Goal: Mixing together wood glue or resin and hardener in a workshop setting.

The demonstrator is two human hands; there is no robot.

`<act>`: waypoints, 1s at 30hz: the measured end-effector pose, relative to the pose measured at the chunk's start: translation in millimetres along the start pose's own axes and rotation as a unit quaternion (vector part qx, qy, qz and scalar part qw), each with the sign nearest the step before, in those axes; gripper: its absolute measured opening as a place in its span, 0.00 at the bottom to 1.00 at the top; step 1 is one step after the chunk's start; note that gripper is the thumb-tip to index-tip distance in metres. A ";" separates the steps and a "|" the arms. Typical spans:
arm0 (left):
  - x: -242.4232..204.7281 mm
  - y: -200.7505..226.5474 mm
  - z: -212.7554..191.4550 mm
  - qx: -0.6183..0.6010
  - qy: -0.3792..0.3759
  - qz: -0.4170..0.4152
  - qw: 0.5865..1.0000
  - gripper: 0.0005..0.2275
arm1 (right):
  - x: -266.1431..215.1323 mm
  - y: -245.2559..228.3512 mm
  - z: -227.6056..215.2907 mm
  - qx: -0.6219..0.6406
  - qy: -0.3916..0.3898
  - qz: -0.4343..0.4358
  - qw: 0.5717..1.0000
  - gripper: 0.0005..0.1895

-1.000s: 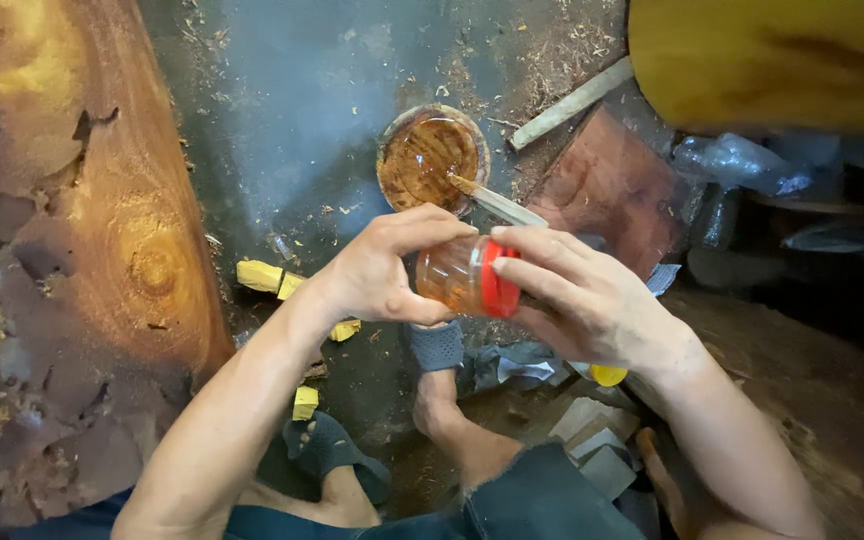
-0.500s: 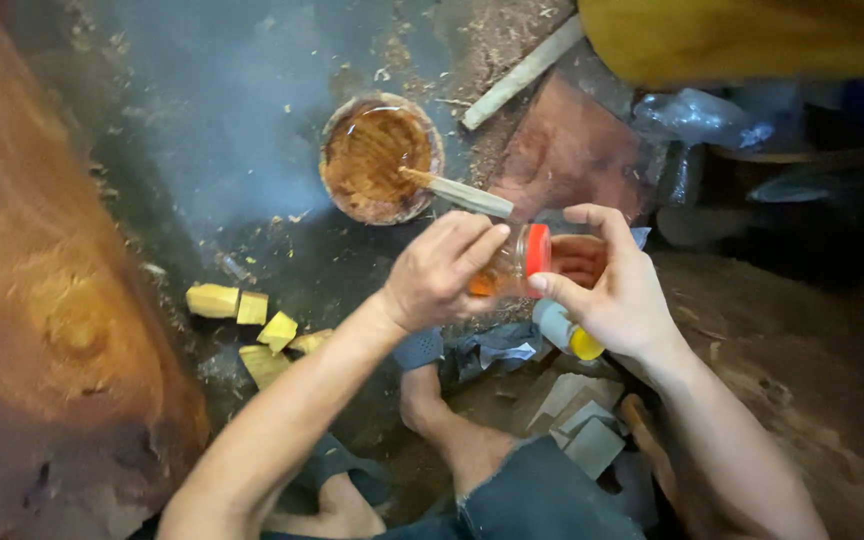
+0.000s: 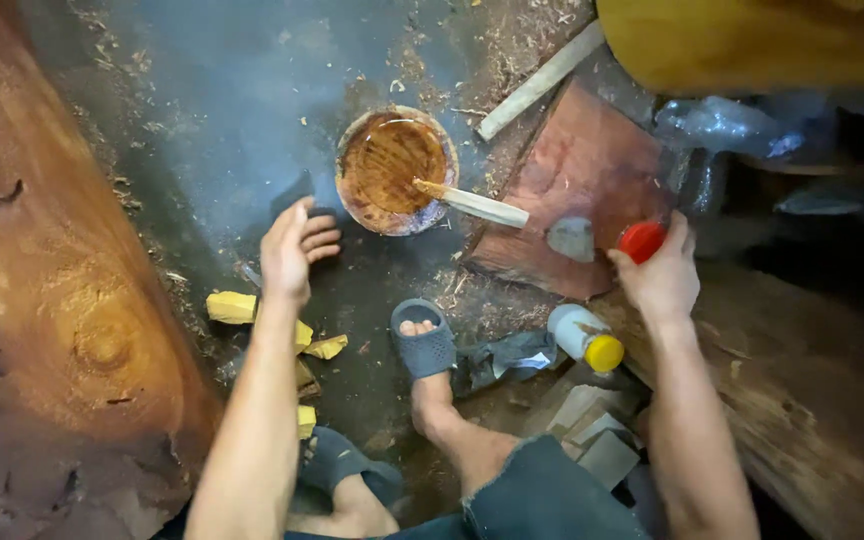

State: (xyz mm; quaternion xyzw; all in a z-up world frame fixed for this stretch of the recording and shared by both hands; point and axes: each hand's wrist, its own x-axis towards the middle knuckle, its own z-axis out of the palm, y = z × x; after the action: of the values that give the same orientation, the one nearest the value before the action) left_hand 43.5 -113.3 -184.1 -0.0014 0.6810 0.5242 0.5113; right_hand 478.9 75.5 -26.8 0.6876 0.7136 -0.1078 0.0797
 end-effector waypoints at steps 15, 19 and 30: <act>37.2 24.0 39.5 -0.083 -0.301 -0.136 0.940 0.33 | 33.1 -117.8 55.6 0.188 -0.027 -0.400 0.897 0.17; -10.5 64.2 51.8 -0.128 -0.275 -0.126 0.945 0.32 | 24.2 -147.0 -49.8 0.209 -0.027 -0.400 0.892 0.18; -222.7 323.5 20.6 -0.279 -0.199 -0.020 0.939 0.28 | -37.2 -263.0 -441.1 0.192 -0.137 -0.336 0.912 0.12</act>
State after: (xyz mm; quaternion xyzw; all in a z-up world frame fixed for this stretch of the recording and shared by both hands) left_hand -9.9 -71.8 203.3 -0.0533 0.3920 0.6721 0.6259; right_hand 233.1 147.7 419.8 0.3881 0.8499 -0.3565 0.0026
